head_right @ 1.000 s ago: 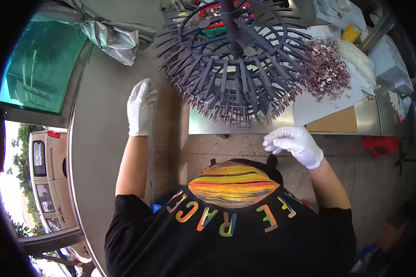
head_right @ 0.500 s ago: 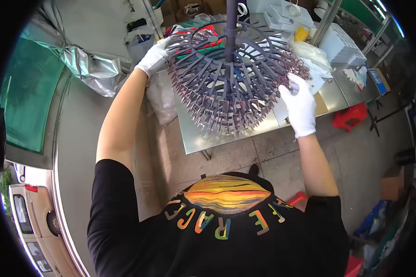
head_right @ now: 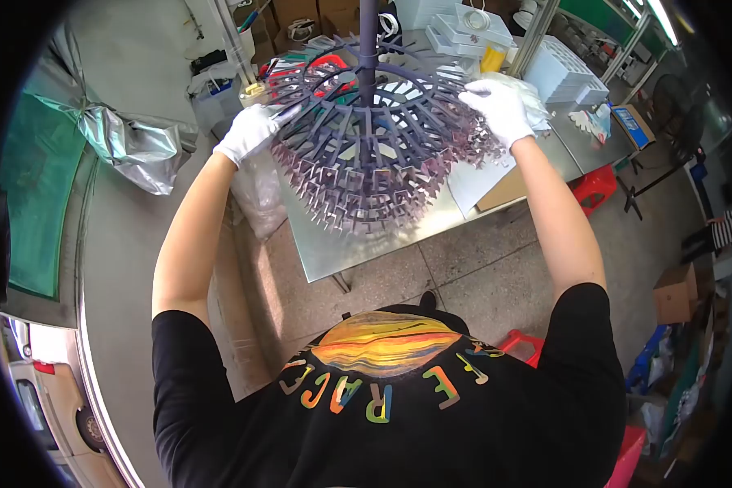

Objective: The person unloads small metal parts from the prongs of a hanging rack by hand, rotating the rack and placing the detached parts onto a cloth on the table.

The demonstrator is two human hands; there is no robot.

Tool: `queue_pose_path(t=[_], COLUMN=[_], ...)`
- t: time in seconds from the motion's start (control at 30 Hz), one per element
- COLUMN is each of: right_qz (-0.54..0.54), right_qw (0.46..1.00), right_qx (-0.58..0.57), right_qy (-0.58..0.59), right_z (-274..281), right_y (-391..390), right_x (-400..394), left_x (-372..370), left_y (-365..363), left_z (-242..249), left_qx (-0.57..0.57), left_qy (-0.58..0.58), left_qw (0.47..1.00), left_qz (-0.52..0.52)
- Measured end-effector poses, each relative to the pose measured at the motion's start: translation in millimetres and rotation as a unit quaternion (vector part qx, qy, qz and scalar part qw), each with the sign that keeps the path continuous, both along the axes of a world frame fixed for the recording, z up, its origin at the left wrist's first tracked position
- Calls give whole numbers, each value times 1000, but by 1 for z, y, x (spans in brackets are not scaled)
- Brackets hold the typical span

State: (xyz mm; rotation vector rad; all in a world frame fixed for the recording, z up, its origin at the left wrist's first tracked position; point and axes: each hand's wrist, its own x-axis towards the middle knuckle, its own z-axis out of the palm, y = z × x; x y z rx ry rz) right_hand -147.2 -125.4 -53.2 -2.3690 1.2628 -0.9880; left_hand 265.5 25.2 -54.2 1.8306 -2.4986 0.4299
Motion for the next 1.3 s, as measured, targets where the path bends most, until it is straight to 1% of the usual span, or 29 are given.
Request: queue_pose_path(t=[0.03,0.07,0.1,0.17,0.2,0.23,0.3,0.43,0.5,0.57,0.63,0.67,0.7,0.73,0.77,0.8,0.83,0.87,0.9,0.93,0.97,1.0,1.03,1.07,1.1,1.17,1.23,1.27,1.3], right_qz=[15,11,-5,-34,-31,-28,-75,-144,-149,-219,-229,-201,-172,-144,-46,-33,35,99,131,108,83,85,87,118,181,229,234,235,265], right_qw=[1000,1000,999,996,992,991,992,967,953,954,958,963,967,970,958,962,937,881,915,857,771,762,754,783,694,567,476,428,418], right_qx=[8,22,-1,-10,-24,-55,-76,-189,-249,-199,-151,-149,-145,-138,-51,-79,63,159,93,233,366,353,342,390,500,569,565,561,544], right_qy=[7,-11,33,84,121,115,62,-91,-90,-55,-81,-101,-120,-137,-279,-259,-342,-435,-369,-447,-515,-535,-555,-469,-486,-550,-632,-669,-678], right_z=[-1,1,4,9,13,9,3,-6,-3,-3,6,5,13,14,12,13,9,-10,-32,-37,-41,-52,-61,-63,-60,-94,-99,-102,-114], right_y=[-20,-34,-51,-72,-75,-86,-96,-61,-47,-71,-77,-76,-46,-10,32,81,130,171,195,221,241,252,259,261,258,242,232,226,217], right_x=[-1,-1,-2,6,12,15,14,-1,-22,-51,-60,-63,-48,-30,-9,7,26,38,47,56,65,73,81,89,97,116,136,147,161], left_x=[-26,-42,-54,-71,-80,-88,-111,-135,-133,-129,-125,-123,-120,-114,-113,-112,-112,-113,-113,-111,-108,-107,-104,-100,-97,-94,-95,-98,-99], left_y=[12,24,36,50,56,62,79,98,98,94,90,88,86,83,83,83,85,90,96,101,103,103,101,94,86,72,60,59,56], left_z=[15,13,10,4,3,-2,-5,-21,-27,-32,-32,-30,-29,-38,-42,-45,-46,-44,-51,-63,-70,-71,-70,-69,-66,-55,-48,-43,-42], left_qx=[74,30,-14,-41,-7,-33,-17,-103,-126,-121,-96,-73,-49,-2,-1,-3,-4,-34,-51,-68,-84,-48,4,54,104,160,180,184,191], left_qy=[192,198,202,256,316,314,305,340,341,343,372,401,429,553,626,695,758,764,777,787,794,798,839,875,903,895,893,886,868], left_qw=[969,971,971,962,943,946,951,935,931,932,923,912,900,830,776,715,647,631,606,581,557,554,497,435,370,362,349,364,392], left_qz=[138,133,126,83,105,66,47,5,-15,8,31,46,61,66,70,74,78,127,162,195,228,231,220,207,191,205,221,221,239])
